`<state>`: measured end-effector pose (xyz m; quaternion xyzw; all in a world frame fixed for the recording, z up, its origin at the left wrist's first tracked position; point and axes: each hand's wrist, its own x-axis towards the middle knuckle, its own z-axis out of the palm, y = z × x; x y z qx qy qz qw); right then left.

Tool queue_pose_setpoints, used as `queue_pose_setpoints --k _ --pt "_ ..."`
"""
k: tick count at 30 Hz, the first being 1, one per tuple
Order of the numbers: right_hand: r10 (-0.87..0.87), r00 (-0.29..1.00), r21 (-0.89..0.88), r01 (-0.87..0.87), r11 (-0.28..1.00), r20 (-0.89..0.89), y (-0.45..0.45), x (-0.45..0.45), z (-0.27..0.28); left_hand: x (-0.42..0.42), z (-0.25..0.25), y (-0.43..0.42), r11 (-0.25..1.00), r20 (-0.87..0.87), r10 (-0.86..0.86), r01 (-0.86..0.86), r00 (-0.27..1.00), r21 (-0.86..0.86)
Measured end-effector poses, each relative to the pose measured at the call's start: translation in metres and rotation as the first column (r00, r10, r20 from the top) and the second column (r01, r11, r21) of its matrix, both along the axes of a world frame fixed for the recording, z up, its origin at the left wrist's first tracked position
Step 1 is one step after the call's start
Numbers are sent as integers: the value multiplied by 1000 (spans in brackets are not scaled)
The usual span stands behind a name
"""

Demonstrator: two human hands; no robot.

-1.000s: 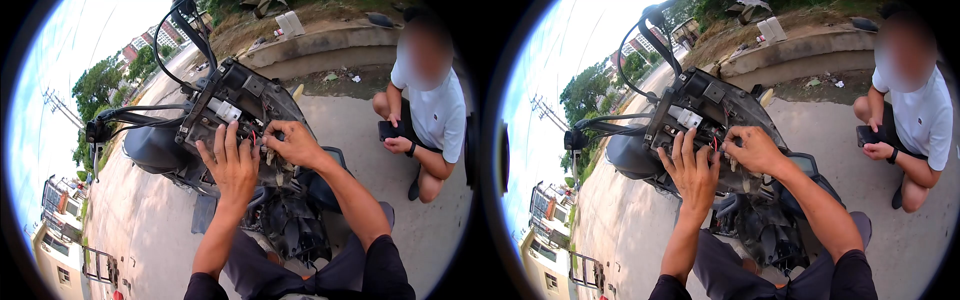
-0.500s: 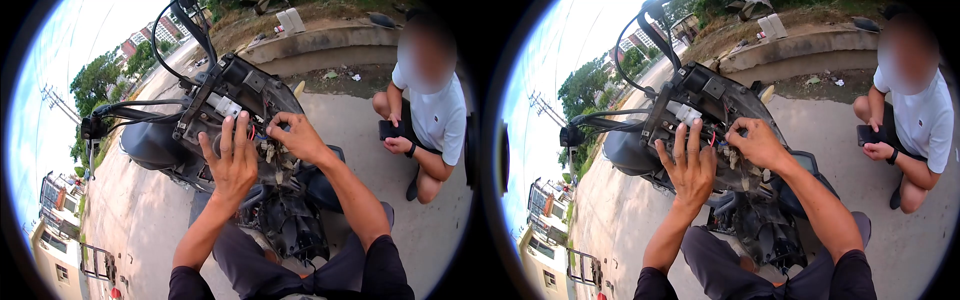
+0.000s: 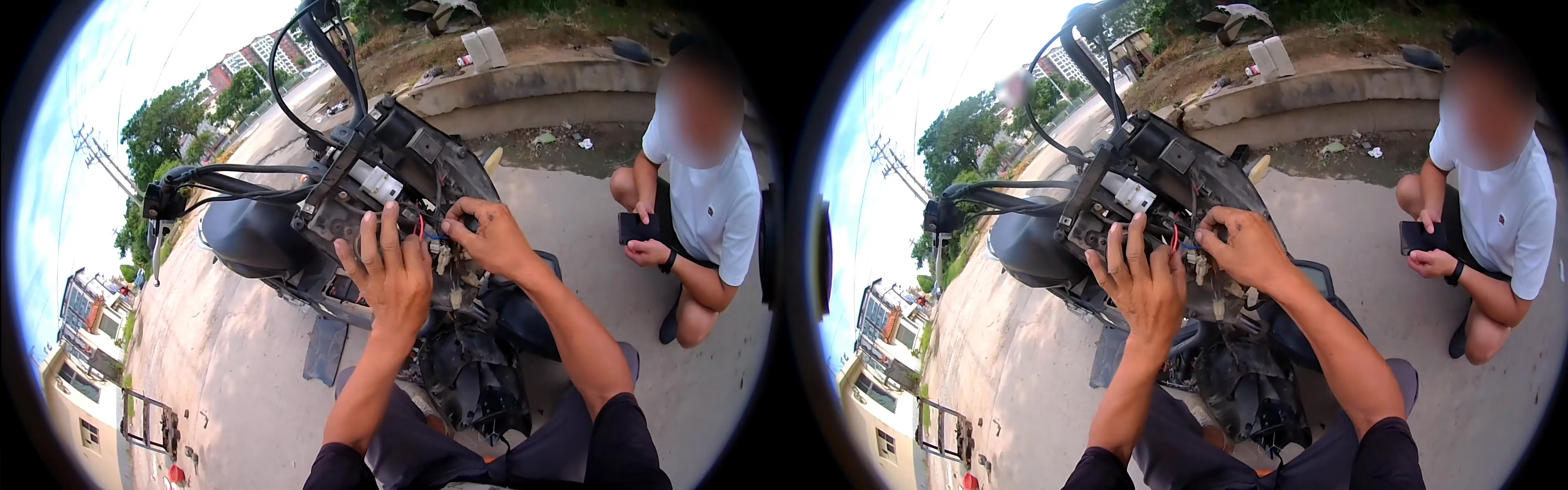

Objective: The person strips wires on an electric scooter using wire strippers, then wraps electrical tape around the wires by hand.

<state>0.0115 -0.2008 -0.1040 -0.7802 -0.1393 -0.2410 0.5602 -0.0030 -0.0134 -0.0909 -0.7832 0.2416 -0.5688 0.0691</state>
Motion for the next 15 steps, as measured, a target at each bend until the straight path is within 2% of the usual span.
queue_pose_setpoints --k 2,3,5,7,9,10,15 --pt "27 999 32 -26 999 -46 -2 0 -1 -6 -1 -2 999 76 -26 23 997 35" --pt "41 998 48 -39 998 -45 -1 3 -4 -17 1 -4 994 27 -79 76 997 78" --pt "84 994 96 -78 992 -63 -2 4 -5 -23 -5 -2 956 -246 -260 285 934 71" --pt "146 984 165 -128 978 -104 -2 2 -3 -20 -20 -16 924 -331 -378 333 865 -187" --pt "112 988 154 -95 983 -106 -1 -1 5 -18 -31 -23 868 -373 -452 304 810 -391" --pt "96 995 173 -94 980 -1 1 7 -4 -19 -32 -25 849 -365 -467 292 806 -441" --pt "118 993 141 -115 983 -16 0 10 -10 -22 -28 -36 789 -363 -482 214 798 -577"
